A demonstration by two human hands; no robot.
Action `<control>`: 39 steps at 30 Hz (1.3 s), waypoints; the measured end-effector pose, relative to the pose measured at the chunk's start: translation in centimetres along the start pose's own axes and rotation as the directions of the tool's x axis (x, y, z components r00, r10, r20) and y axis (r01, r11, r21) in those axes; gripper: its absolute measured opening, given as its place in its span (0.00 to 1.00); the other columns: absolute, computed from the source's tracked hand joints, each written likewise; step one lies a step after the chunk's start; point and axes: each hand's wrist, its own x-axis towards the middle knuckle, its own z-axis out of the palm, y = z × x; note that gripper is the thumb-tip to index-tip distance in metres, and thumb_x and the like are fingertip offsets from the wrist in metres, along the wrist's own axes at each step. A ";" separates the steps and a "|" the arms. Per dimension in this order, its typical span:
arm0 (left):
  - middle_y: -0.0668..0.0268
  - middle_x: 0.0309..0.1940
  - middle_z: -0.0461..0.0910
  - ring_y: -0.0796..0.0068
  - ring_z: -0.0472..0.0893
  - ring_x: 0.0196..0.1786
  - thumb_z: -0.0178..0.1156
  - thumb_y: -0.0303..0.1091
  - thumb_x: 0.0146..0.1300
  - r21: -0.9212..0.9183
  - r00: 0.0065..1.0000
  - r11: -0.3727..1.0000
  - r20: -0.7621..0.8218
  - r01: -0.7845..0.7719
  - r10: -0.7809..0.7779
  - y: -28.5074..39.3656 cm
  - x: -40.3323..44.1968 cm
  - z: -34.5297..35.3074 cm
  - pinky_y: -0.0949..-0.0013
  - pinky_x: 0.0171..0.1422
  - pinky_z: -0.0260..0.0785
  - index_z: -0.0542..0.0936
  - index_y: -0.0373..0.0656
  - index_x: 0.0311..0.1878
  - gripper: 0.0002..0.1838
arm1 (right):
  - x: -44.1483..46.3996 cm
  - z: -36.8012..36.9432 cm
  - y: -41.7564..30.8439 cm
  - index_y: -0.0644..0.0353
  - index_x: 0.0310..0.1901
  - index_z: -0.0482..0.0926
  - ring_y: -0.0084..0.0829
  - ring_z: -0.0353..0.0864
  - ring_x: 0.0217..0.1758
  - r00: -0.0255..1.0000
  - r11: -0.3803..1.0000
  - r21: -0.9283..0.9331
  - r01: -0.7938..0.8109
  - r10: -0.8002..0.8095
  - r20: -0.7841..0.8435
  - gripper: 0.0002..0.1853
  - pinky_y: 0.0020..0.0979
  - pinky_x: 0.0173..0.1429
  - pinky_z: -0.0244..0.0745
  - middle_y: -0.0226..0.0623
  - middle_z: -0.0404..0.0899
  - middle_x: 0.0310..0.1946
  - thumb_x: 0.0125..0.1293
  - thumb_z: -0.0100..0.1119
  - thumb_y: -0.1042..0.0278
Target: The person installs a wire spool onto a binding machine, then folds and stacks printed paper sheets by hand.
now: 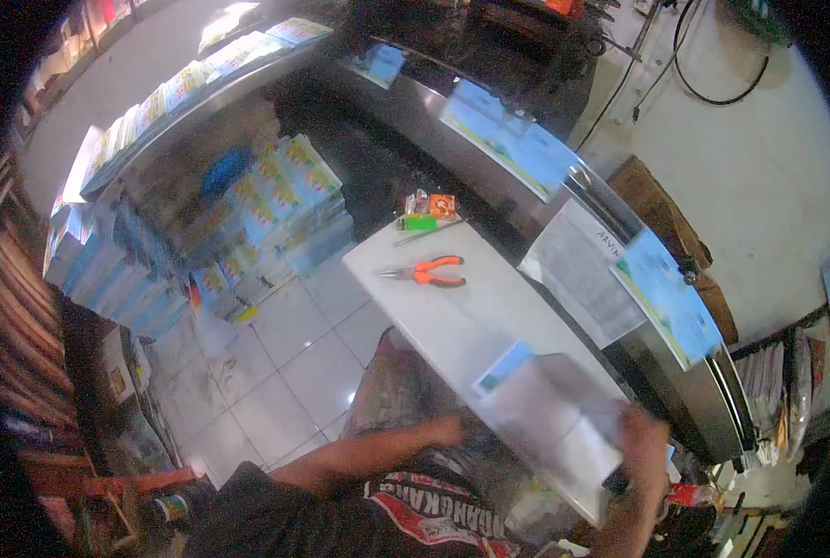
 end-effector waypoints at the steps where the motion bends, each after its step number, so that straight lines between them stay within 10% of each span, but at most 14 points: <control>1: 0.44 0.45 0.80 0.47 0.80 0.50 0.53 0.55 0.64 -0.002 1.000 1.000 0.000 0.001 -0.001 -0.3 0.0 0.2 0.51 0.58 0.70 0.78 0.40 0.54 0.28 | 1.3 -1.0 3.4 0.61 0.52 0.78 0.43 0.81 0.32 0.993 1.000 -0.018 -0.016 0.014 -0.113 0.16 0.41 0.41 0.76 0.48 0.81 0.28 0.65 0.48 0.69; 3: 0.44 0.42 0.81 0.49 0.81 0.46 0.53 0.52 0.64 -0.008 0.967 0.980 -0.167 -0.197 0.193 -1.2 1.0 1.0 0.52 0.55 0.72 0.76 0.41 0.56 0.26 | 3.6 -5.1 6.6 0.64 0.58 0.73 0.37 0.80 0.41 0.855 0.988 0.152 -0.003 0.081 -0.512 0.18 0.37 0.49 0.74 0.50 0.81 0.40 0.70 0.47 0.68; 7: 0.44 0.43 0.80 0.47 0.81 0.44 0.52 0.50 0.65 0.102 0.995 0.992 -0.055 -0.077 0.083 -1.8 2.0 1.4 0.52 0.54 0.73 0.71 0.43 0.62 0.27 | 7.5 -9.7 12.3 0.60 0.62 0.71 0.43 0.73 0.62 0.490 0.958 -0.284 -0.050 -0.224 -0.843 0.20 0.38 0.65 0.66 0.46 0.76 0.57 0.70 0.40 0.75; 9: 0.45 0.43 0.81 0.46 0.81 0.43 0.49 0.52 0.66 -0.097 0.987 0.991 -0.143 -0.092 0.077 1.7 -1.5 -1.5 0.52 0.56 0.72 0.67 0.44 0.65 0.30 | 9.8 -8.9 16.9 0.58 0.62 0.71 0.42 0.67 0.68 0.542 0.900 -0.422 -0.112 -0.300 -0.785 0.23 0.39 0.70 0.62 0.42 0.72 0.62 0.67 0.39 0.81; 13: 0.44 0.45 0.80 0.45 0.81 0.45 0.49 0.54 0.66 0.307 0.980 0.943 0.182 -0.132 0.078 1.1 -0.1 -2.2 0.52 0.57 0.71 0.68 0.42 0.65 0.31 | 11.9 0.0 26.0 0.57 0.62 0.71 0.43 0.66 0.68 0.781 0.984 0.177 0.024 0.092 -0.617 0.23 0.39 0.70 0.62 0.44 0.71 0.63 0.66 0.41 0.81; 14: 0.43 0.47 0.79 0.45 0.81 0.47 0.49 0.54 0.66 0.172 0.992 0.982 0.107 -0.080 0.062 0.2 0.3 -1.3 0.52 0.57 0.71 0.68 0.42 0.65 0.31 | 11.5 0.7 25.7 0.57 0.62 0.71 0.44 0.66 0.68 0.835 0.953 0.303 0.015 0.155 -0.529 0.23 0.39 0.70 0.62 0.44 0.71 0.63 0.66 0.42 0.80; 16: 0.42 0.49 0.78 0.46 0.80 0.49 0.50 0.54 0.66 0.029 0.999 0.999 0.037 -0.034 0.033 -0.4 0.5 -0.5 0.52 0.58 0.71 0.68 0.42 0.65 0.31 | 8.5 1.7 21.5 0.58 0.61 0.72 0.45 0.68 0.66 0.797 0.954 -0.296 -0.054 -0.137 -0.588 0.22 0.39 0.69 0.63 0.47 0.72 0.61 0.66 0.43 0.79; 19: 0.42 0.54 0.75 0.47 0.77 0.55 0.52 0.53 0.66 -0.011 0.999 1.000 0.032 0.001 -0.001 -0.3 0.1 -0.4 0.52 0.62 0.68 0.68 0.41 0.65 0.31 | 7.3 4.2 23.4 0.58 0.60 0.73 0.47 0.70 0.65 0.873 0.996 0.033 -0.084 0.089 -0.480 0.20 0.40 0.68 0.64 0.48 0.72 0.60 0.66 0.45 0.77; 22: 0.42 0.56 0.73 0.46 0.74 0.60 0.53 0.55 0.65 -0.017 0.992 0.996 -0.091 -0.093 0.091 -0.5 0.7 0.1 0.51 0.65 0.65 0.68 0.41 0.64 0.33 | 5.4 4.9 14.2 0.63 0.59 0.72 0.50 0.71 0.63 0.925 0.980 -0.106 -0.168 0.120 -0.360 0.24 0.42 0.67 0.64 0.52 0.72 0.59 0.60 0.58 0.72; 27: 0.44 0.59 0.72 0.45 0.72 0.61 0.54 0.52 0.64 -0.062 0.979 0.988 -0.159 -0.138 0.127 -3.2 3.4 3.1 0.52 0.67 0.63 0.69 0.41 0.64 0.31 | -0.1 7.5 -3.2 0.63 0.66 0.63 0.52 0.53 0.73 0.981 0.981 0.024 0.193 -0.193 -0.004 0.46 0.45 0.74 0.53 0.55 0.53 0.71 0.48 0.72 0.51; 31: 0.45 0.60 0.71 0.45 0.71 0.62 0.53 0.52 0.65 0.027 0.950 0.971 -0.199 -0.239 0.240 -7.9 7.0 6.6 0.52 0.68 0.62 0.69 0.44 0.65 0.30 | -3.5 9.3 -6.5 0.60 0.63 0.67 0.55 0.56 0.71 0.922 0.924 -0.102 0.369 -0.349 0.171 0.40 0.54 0.70 0.56 0.56 0.59 0.68 0.50 0.70 0.51; 36: 0.47 0.59 0.72 0.47 0.73 0.60 0.52 0.53 0.65 -0.091 0.954 0.958 -0.151 -0.273 0.258 -4.0 3.3 3.7 0.53 0.66 0.64 0.70 0.48 0.65 0.29 | -3.8 6.6 -5.7 0.59 0.60 0.70 0.47 0.69 0.64 0.931 0.953 0.175 0.247 -0.284 0.230 0.27 0.44 0.66 0.65 0.48 0.70 0.61 0.58 0.59 0.65; 39: 0.48 0.55 0.76 0.46 0.76 0.57 0.53 0.53 0.64 -0.105 0.971 0.968 -0.099 -0.227 0.217 -0.7 0.8 0.7 0.52 0.62 0.68 0.72 0.46 0.62 0.28 | -2.4 3.5 -4.0 0.56 0.49 0.80 0.47 0.82 0.44 0.965 0.981 0.058 0.183 -0.191 0.182 0.16 0.42 0.54 0.75 0.46 0.82 0.43 0.64 0.45 0.70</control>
